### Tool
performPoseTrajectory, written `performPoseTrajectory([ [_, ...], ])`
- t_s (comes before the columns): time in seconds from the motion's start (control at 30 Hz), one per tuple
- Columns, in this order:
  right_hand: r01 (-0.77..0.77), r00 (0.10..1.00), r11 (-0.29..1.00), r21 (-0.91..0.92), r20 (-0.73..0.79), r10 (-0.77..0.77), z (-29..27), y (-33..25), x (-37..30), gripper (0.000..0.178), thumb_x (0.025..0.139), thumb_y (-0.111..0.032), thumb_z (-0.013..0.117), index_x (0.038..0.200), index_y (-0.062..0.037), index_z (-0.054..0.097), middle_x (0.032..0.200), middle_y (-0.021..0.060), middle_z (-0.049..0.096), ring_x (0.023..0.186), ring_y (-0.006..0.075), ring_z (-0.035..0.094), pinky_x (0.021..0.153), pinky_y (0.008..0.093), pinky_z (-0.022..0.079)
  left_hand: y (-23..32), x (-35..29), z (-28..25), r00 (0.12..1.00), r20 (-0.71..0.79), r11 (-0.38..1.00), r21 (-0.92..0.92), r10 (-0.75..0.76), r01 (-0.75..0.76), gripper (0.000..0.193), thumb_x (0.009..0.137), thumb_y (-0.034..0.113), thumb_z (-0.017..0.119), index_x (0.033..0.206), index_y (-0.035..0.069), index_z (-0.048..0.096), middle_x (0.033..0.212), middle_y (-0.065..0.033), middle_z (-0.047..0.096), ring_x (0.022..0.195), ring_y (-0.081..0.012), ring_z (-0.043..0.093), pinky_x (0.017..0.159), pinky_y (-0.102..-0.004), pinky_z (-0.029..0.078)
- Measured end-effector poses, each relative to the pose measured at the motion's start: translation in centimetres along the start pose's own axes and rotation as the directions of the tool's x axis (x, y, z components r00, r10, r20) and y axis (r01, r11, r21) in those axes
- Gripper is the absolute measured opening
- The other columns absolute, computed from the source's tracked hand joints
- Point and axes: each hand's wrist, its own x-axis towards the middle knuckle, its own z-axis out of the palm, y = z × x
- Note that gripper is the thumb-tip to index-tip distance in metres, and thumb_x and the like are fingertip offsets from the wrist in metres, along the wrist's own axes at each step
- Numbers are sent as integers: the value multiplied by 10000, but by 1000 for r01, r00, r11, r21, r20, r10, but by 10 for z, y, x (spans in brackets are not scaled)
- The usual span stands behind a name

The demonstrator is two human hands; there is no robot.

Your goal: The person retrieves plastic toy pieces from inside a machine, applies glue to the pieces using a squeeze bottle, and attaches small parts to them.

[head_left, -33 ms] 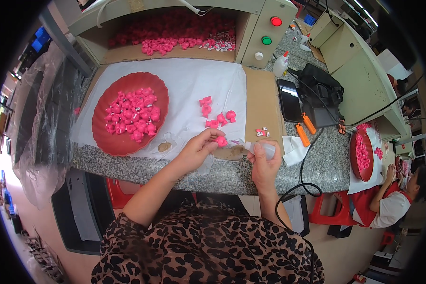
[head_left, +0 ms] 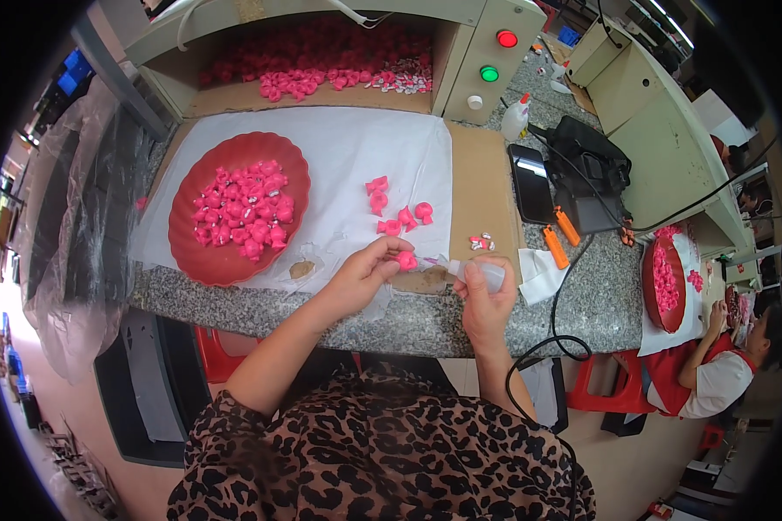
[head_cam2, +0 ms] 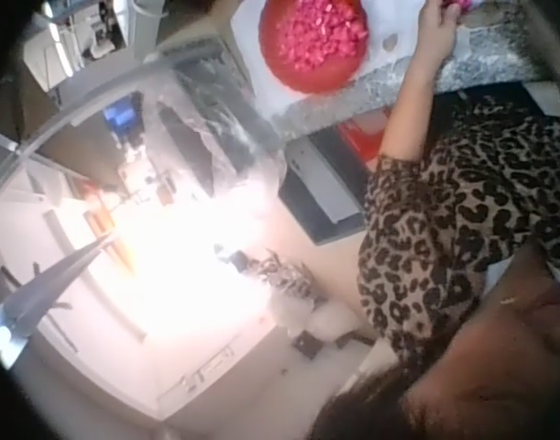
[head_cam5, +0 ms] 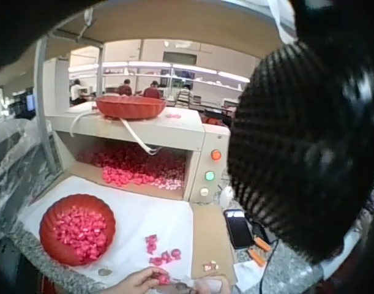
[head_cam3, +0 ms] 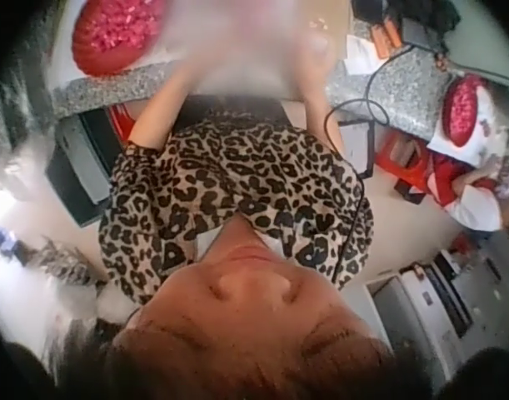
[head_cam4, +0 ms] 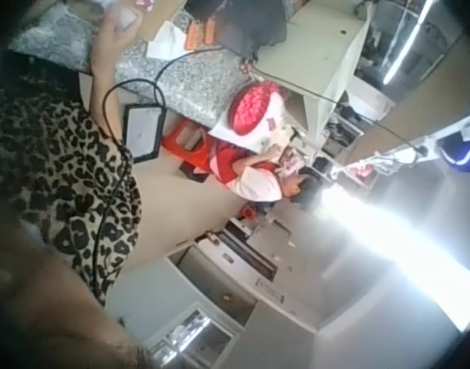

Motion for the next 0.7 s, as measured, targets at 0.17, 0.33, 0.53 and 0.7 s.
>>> performPoseTrajectory([
  [0.17,124,989,988,-95,94,-115,0,-4,0,145,805,-61,549,865,-4,430,795,62,475,614,98,494,546,208,409,-1,0,-1,1000,25,998,60,-12,10,230,855,48,408,1081,27,448,917,-11,482,762,-76,425,701,-203,382],
  [0.33,115,987,983,-141,125,-97,0,-4,-1,145,799,-49,556,852,6,432,818,69,454,623,99,493,563,208,414,0,-1,-1,999,35,998,56,-7,5,231,856,54,412,1084,28,445,900,-8,476,745,-74,418,693,-202,380],
  [0.53,135,984,974,-182,140,-110,-1,-5,-2,138,799,-42,551,850,7,433,822,72,450,622,100,494,558,207,413,-1,-1,0,1000,27,996,85,6,-8,230,857,65,417,1082,31,445,873,2,467,725,-73,405,680,-199,373],
  [0.7,150,983,972,-180,134,-127,-1,-4,0,141,798,-45,554,846,7,433,823,75,449,623,98,494,552,206,411,-1,-2,-1,999,31,992,123,-7,3,225,851,73,417,1072,54,458,918,-33,505,776,-103,443,704,-233,380],
])
